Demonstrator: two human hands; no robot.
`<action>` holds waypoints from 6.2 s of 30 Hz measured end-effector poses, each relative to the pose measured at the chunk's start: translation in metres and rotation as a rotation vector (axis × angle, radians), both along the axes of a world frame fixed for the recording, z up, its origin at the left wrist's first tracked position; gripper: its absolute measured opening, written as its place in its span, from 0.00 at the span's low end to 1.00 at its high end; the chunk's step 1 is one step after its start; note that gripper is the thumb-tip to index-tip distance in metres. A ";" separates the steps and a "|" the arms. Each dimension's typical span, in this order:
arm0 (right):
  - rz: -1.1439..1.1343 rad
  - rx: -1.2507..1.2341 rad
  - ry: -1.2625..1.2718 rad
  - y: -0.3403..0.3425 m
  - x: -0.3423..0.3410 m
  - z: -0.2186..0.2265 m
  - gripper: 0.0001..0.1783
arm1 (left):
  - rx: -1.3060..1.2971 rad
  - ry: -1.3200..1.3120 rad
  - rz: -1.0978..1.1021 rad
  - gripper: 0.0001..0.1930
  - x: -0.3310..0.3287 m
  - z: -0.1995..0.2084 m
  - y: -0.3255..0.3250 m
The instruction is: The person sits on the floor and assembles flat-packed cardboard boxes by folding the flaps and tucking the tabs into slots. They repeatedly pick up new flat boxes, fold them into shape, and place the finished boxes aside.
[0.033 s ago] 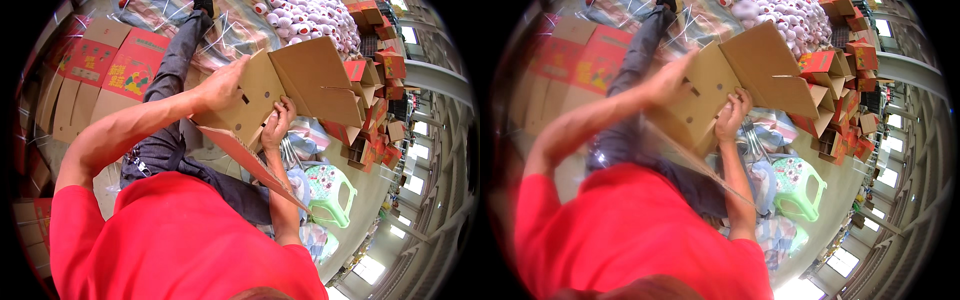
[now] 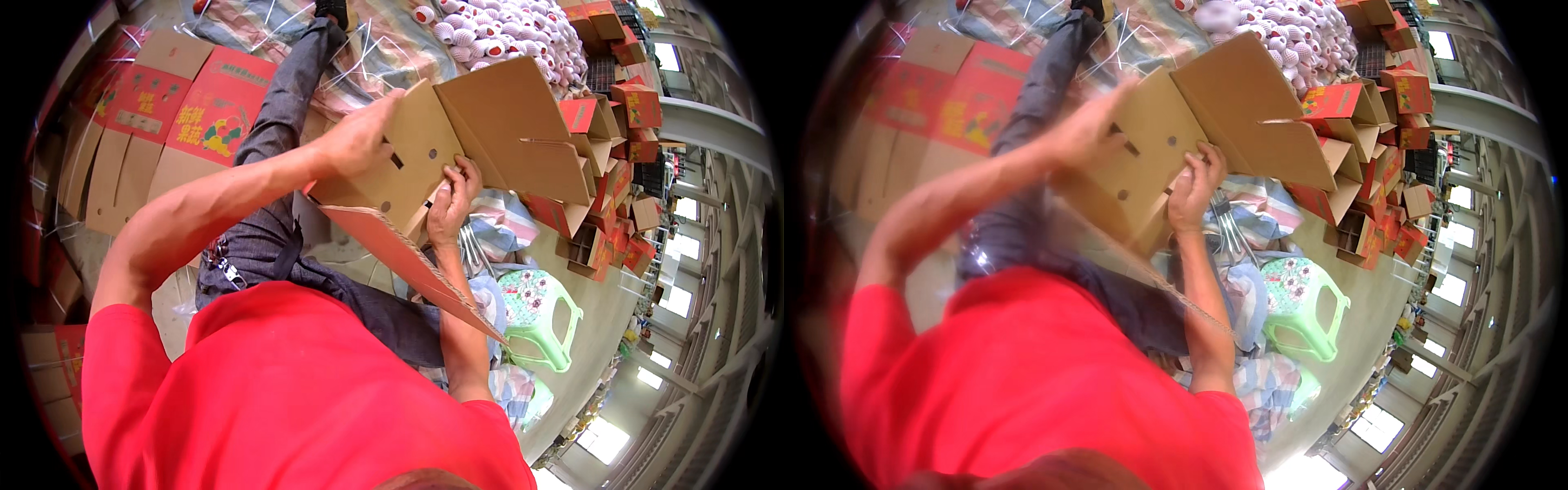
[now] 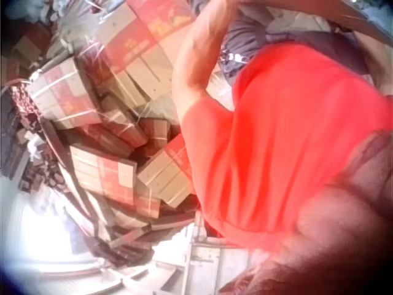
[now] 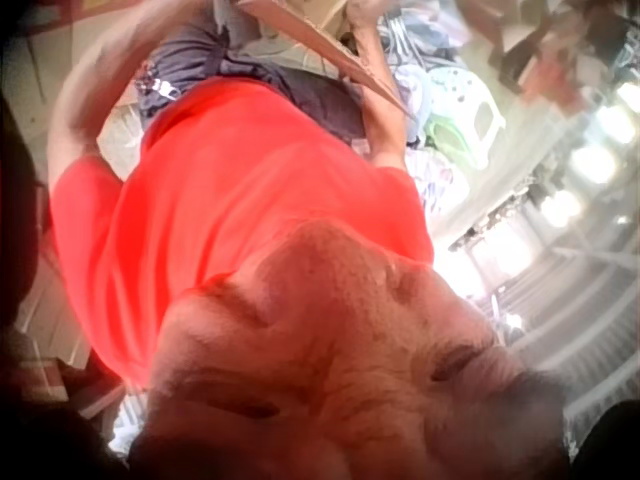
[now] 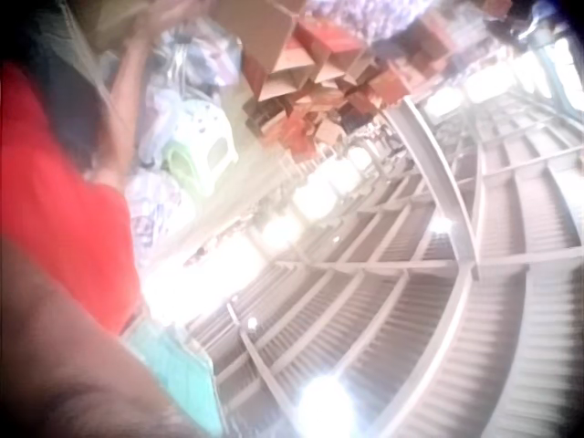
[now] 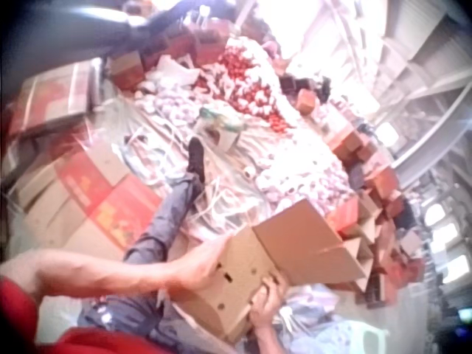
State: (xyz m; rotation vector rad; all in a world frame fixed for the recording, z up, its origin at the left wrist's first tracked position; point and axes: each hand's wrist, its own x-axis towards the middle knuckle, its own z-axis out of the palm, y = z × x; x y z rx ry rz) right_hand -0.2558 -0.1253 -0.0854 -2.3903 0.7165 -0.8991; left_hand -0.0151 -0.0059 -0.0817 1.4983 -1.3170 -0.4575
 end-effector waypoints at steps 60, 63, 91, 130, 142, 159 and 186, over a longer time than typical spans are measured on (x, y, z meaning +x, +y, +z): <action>0.130 -0.037 0.241 0.058 0.002 0.037 0.20 | 0.029 0.496 -0.001 0.27 -0.036 0.041 0.088; 0.181 -0.137 0.280 0.052 0.008 0.044 0.21 | 0.107 0.578 -0.209 0.35 -0.024 0.045 0.086; -0.081 -0.176 0.029 0.008 -0.062 -0.101 0.31 | 0.052 -0.459 -0.582 0.25 0.019 -0.007 0.081; -0.108 0.776 0.296 0.103 -0.136 0.052 0.15 | 0.377 -0.153 -0.735 0.23 0.030 -0.021 0.056; -0.267 0.386 0.163 0.116 -0.121 0.001 0.22 | 0.205 0.059 -0.519 0.17 0.002 -0.029 0.062; -0.413 1.079 -0.330 0.127 -0.106 -0.055 0.38 | 0.231 -0.073 0.016 0.41 -0.012 -0.070 0.055; -0.326 0.854 -0.124 0.134 -0.118 -0.058 0.39 | 0.518 1.503 -0.165 0.34 -0.041 0.066 0.091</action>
